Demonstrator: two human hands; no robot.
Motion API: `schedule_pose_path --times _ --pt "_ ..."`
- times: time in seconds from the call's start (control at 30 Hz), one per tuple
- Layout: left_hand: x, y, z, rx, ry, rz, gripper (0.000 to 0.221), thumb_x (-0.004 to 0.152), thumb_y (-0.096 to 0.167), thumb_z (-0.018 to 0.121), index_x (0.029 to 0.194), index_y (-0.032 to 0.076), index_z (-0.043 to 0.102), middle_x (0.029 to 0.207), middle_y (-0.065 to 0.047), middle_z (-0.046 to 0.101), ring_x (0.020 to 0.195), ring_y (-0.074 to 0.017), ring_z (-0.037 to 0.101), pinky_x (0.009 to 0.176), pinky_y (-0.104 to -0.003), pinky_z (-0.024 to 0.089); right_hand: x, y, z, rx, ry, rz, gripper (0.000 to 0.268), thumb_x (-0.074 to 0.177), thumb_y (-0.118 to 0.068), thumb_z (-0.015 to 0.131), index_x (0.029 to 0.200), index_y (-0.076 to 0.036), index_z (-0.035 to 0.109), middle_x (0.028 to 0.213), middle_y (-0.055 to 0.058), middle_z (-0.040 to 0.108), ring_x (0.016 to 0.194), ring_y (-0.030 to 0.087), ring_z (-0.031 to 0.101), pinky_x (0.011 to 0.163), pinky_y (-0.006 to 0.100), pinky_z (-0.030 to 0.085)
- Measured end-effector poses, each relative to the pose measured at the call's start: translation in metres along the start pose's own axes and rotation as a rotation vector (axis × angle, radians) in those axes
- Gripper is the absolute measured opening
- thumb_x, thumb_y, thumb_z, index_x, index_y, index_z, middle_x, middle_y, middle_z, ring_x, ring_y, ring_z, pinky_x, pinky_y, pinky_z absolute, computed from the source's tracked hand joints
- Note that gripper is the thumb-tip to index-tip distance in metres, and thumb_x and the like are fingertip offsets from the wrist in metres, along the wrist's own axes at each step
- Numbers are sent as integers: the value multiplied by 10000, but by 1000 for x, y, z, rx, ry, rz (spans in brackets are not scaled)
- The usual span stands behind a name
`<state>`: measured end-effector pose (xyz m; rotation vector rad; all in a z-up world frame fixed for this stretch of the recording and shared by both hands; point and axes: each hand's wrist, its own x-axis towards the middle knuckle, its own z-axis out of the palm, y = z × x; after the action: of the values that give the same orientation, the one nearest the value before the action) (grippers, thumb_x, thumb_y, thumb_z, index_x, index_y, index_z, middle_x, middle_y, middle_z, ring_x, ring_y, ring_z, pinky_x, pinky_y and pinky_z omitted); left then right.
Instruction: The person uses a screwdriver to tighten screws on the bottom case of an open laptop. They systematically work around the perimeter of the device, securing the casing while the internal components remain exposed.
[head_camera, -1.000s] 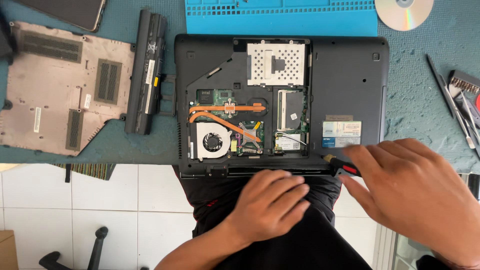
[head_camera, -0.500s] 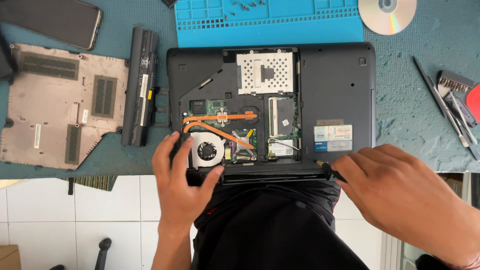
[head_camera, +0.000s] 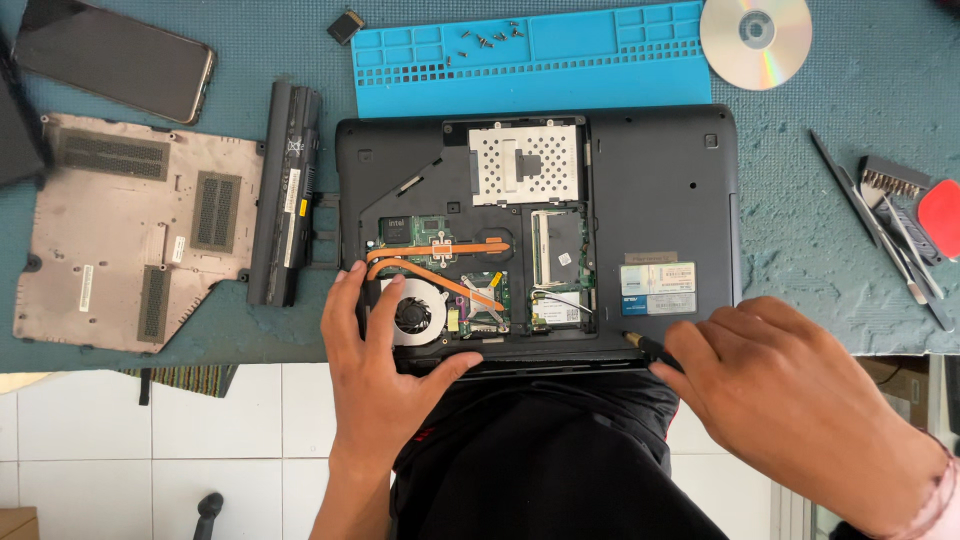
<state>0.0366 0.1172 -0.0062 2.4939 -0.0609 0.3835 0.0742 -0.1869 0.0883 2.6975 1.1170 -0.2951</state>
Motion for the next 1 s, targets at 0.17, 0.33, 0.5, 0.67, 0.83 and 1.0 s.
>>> schedule_pose_path --times 0.17,0.33,0.5,0.67,0.83,1.0 --pt "0 19 10 -25 110 159 607 745 539 736 1138 94 613 1323 -150 429 1263 -371 416 1068 -539 387 5 0 -6 17 4 20 258 901 -408 557 855 -158 512 589 -21 544 546 222 568 631 369 498" --pt "4 60 36 -181 68 370 240 831 337 755 930 131 682 1158 -106 543 1107 -344 496 974 -502 422 0 4 0 155 -47 -37 138 890 -264 561 941 -148 506 681 -25 566 614 221 593 623 383 500" --pt "2 84 66 -278 -51 514 211 851 156 802 922 90 615 1207 -160 536 1162 -384 498 920 -569 455 -1 3 -2 138 -18 -33 170 919 -265 568 865 -129 482 620 -7 538 554 226 573 592 379 489" --pt "0 87 74 -256 -32 508 154 872 101 754 892 83 603 1196 -155 547 1122 -380 512 919 -557 466 -3 3 3 148 10 -12 225 949 -288 536 796 -142 458 595 -14 514 533 232 544 582 379 467" --pt "-11 93 69 -200 -93 489 202 883 224 743 961 57 662 1231 -132 533 1163 -348 470 920 -536 448 3 1 -3 -30 60 21 461 949 -506 553 678 -150 441 484 -14 473 463 211 497 578 333 439" --pt "-33 98 72 -187 -205 491 295 893 312 675 1056 68 640 1250 -152 549 1081 -356 523 932 -506 420 3 5 -10 130 -28 -62 272 887 -305 545 1089 -123 522 724 -12 605 626 231 607 621 381 497"
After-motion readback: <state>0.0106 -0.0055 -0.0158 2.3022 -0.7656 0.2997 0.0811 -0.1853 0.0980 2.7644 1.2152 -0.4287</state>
